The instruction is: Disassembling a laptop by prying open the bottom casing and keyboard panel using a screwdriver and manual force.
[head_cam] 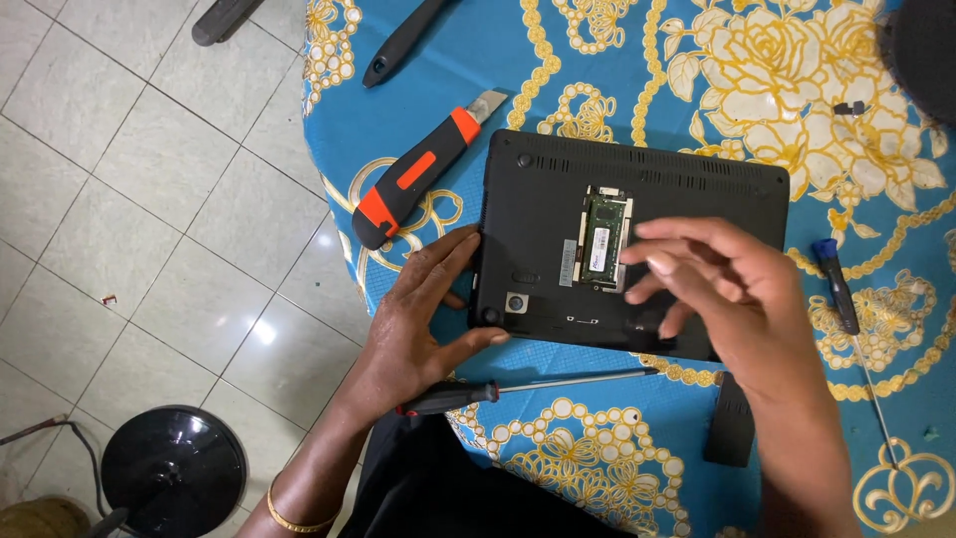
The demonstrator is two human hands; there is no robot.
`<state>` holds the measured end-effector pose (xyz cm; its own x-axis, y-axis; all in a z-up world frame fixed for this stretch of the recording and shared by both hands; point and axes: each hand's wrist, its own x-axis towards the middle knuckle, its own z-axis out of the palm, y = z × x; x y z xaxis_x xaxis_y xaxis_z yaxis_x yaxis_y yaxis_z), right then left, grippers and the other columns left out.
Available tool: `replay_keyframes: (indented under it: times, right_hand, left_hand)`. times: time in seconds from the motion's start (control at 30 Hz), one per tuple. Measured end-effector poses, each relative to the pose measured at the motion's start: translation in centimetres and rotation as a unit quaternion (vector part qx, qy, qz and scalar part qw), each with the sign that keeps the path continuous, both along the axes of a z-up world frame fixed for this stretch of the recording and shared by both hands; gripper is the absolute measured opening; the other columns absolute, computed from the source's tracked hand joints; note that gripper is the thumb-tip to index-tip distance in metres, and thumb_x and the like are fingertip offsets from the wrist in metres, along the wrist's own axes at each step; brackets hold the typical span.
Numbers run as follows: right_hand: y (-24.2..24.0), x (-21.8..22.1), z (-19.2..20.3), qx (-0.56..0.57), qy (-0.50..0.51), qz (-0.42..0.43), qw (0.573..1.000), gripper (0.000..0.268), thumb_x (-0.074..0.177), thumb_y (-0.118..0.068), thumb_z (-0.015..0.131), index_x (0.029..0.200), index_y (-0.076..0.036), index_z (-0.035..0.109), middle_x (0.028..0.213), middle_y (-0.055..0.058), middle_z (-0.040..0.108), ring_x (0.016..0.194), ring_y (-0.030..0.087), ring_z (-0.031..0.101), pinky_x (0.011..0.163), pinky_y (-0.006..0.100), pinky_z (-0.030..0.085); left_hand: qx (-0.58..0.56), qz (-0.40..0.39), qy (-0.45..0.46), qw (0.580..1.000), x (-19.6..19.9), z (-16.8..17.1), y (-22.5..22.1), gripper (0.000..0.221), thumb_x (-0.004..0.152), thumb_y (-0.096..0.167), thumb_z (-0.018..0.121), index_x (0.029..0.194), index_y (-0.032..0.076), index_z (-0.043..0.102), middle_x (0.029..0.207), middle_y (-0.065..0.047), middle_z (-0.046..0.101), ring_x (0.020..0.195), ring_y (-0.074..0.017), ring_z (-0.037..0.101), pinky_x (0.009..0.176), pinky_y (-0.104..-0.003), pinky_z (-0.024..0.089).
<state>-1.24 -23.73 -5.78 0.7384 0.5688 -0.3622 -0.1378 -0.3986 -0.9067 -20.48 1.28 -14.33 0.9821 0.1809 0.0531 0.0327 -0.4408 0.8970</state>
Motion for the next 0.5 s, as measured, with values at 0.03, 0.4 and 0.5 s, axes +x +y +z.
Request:
replay_keyframes:
  times: [0.03,0.4,0.5]
  right_hand:
    - [-0.7,-0.2,0.2,-0.007,-0.082,-0.049,0.995,0.027,0.106,-0.009,0.068,0.131,0.000,0.071,0.112,0.020,0.083,0.080,0.021,0.079,0.055,0.023,0.051]
    - [-20.2,3.1,-10.7,-0.214,-0.387,-0.139,0.886,0.034,0.122,0.008,0.092,0.151,0.011,0.075,0.142,0.025,0.072,0.118,0.031,0.068,0.089,0.041,0.053]
    - [-20.5,2.9,-10.6,-0.208,-0.400,-0.125,0.884,0.022,0.131,0.008,0.090,0.149,0.013,0.078,0.138,0.025,0.072,0.116,0.032,0.069,0.095,0.041,0.055]
  left_hand:
    - [0.005,0.006,-0.007,1.000,-0.1,-0.1,0.0,0.088,0.099,0.043,0.083,0.170,0.011,0.041,0.176,-0.014,0.044,0.157,-0.0342,0.052,0.094,-0.037,0.069]
    - [0.008,0.014,-0.002,1.000,0.0,0.2,0.1,0.088,0.095,0.041,0.087,0.166,0.009,0.047,0.173,-0.015,0.048,0.152,-0.0325,0.058,0.092,-0.035,0.071]
    - [0.011,0.016,0.002,1.000,-0.2,0.3,0.0,0.087,0.095,0.042,0.086,0.166,0.010,0.047,0.173,-0.015,0.049,0.153,-0.0321,0.058,0.092,-0.035,0.071]
